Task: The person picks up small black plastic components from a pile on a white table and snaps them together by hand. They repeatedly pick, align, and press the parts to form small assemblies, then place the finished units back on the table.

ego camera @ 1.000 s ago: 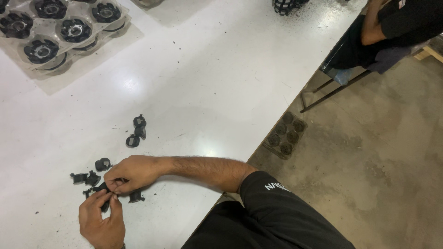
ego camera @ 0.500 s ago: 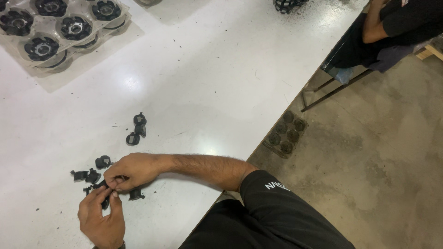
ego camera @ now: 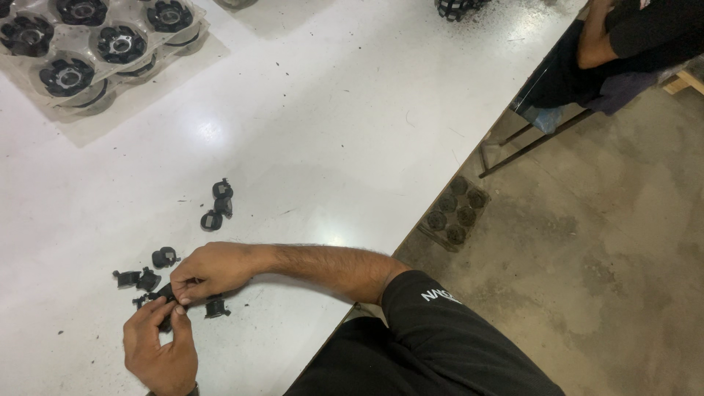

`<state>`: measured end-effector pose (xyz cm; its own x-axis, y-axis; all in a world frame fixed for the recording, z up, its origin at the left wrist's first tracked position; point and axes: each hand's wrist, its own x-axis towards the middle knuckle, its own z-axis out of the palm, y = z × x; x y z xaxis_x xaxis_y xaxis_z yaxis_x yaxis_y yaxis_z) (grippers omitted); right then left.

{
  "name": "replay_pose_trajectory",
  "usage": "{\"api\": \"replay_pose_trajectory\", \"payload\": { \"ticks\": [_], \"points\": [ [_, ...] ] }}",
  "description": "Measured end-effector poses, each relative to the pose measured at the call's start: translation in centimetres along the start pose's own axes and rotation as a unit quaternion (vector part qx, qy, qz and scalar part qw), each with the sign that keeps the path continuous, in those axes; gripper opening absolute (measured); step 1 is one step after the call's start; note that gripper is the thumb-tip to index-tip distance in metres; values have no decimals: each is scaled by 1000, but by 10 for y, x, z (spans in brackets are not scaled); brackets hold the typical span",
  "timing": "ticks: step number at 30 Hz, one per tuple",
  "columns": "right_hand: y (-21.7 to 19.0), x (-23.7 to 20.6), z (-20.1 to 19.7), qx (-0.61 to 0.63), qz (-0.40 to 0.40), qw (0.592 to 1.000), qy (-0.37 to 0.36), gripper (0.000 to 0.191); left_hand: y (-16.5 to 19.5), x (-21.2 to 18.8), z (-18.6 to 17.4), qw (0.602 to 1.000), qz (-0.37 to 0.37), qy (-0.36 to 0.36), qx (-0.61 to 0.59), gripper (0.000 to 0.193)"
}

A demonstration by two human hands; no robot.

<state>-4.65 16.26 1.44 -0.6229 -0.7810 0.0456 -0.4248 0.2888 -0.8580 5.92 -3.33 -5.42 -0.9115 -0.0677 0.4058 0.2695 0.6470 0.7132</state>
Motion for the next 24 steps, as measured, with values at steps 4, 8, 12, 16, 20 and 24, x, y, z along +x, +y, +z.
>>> {"api": "replay_pose_trajectory", "payload": {
  "ticks": [4,8,12,16,20,24],
  "points": [
    [2,2,0,-14,7,1000,-6,29,2,0,1,1000,17,18,-2,14],
    [6,3,3,-18,11,1000,-12,32,2,0,-1,999,32,13,12,11],
    [12,4,7,-33,38,998,-31,38,1,-1,-1,999,28,20,27,10],
    [18,5,10,-13,12,1000,-22,33,0,-1,0,1000,22,16,5,11],
    [22,6,11,-22,30,998,-44,30,0,-1,0,1000,19,15,0,12],
    [22,5,11,-9,-20,1000,0,15,1,-2,0,1000,19,10,2,12]
  ]
}}
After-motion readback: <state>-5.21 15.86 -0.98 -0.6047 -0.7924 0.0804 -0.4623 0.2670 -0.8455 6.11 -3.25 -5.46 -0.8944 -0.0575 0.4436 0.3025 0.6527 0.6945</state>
